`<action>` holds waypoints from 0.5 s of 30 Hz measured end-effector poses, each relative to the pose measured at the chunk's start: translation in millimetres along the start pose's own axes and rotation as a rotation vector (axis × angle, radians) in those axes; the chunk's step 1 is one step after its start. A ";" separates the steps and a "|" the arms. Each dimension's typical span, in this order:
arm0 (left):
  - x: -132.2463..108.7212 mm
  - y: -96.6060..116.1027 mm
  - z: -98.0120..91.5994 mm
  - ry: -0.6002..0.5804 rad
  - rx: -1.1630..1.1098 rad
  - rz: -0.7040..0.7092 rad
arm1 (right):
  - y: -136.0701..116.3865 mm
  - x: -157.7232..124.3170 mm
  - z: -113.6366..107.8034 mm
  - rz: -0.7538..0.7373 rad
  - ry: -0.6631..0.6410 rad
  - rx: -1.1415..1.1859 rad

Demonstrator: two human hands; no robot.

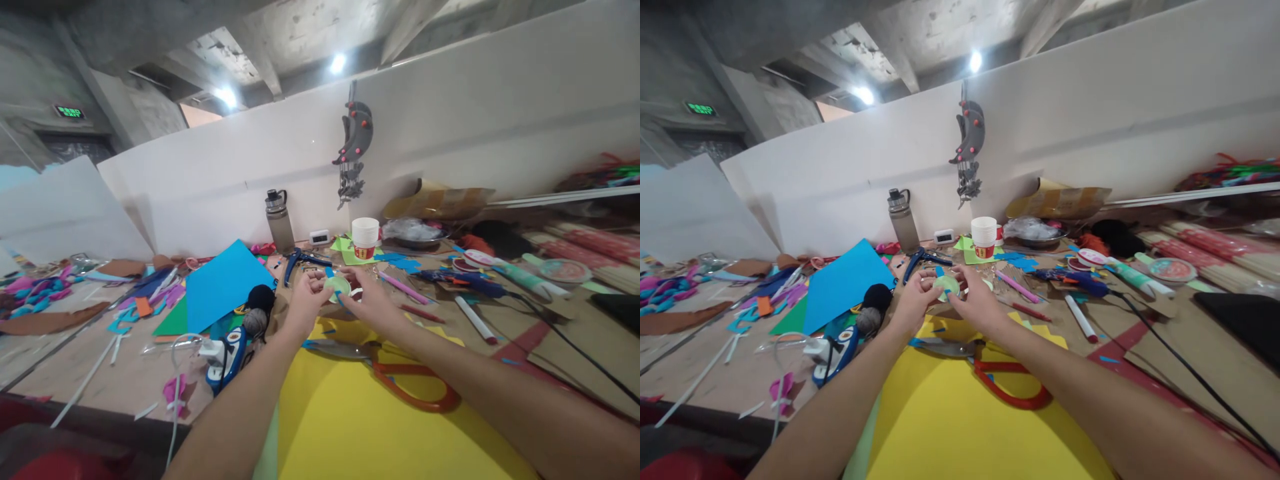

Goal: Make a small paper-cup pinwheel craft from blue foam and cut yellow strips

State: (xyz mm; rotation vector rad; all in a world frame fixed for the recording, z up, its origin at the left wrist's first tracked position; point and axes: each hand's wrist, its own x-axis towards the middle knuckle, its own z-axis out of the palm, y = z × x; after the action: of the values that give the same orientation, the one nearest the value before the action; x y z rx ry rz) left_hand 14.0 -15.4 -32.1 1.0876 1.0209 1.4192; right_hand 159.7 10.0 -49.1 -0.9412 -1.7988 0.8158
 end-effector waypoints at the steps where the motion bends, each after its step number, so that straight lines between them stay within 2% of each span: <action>1: 0.2 0.0 0.6 0.001 0.021 0.005 | 0.5 -0.1 0.2 -0.001 0.005 -0.007; 6: 0.4 -1.8 1.4 0.003 0.100 0.004 | 2.0 -0.8 0.5 -0.018 0.011 0.009; 12: -0.9 0.2 3.9 -0.022 0.077 0.021 | -6.3 -1.5 -1.1 0.015 0.006 0.053; 15: -0.6 0.5 2.9 0.022 0.090 -0.004 | -8.9 -0.2 -3.4 0.051 -0.014 0.114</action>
State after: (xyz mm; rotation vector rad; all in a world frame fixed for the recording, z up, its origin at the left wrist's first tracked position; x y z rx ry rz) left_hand 16.8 -15.9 -31.0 1.1362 1.1115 1.3964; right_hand 160.6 5.9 -40.6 -0.9117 -1.7270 0.9484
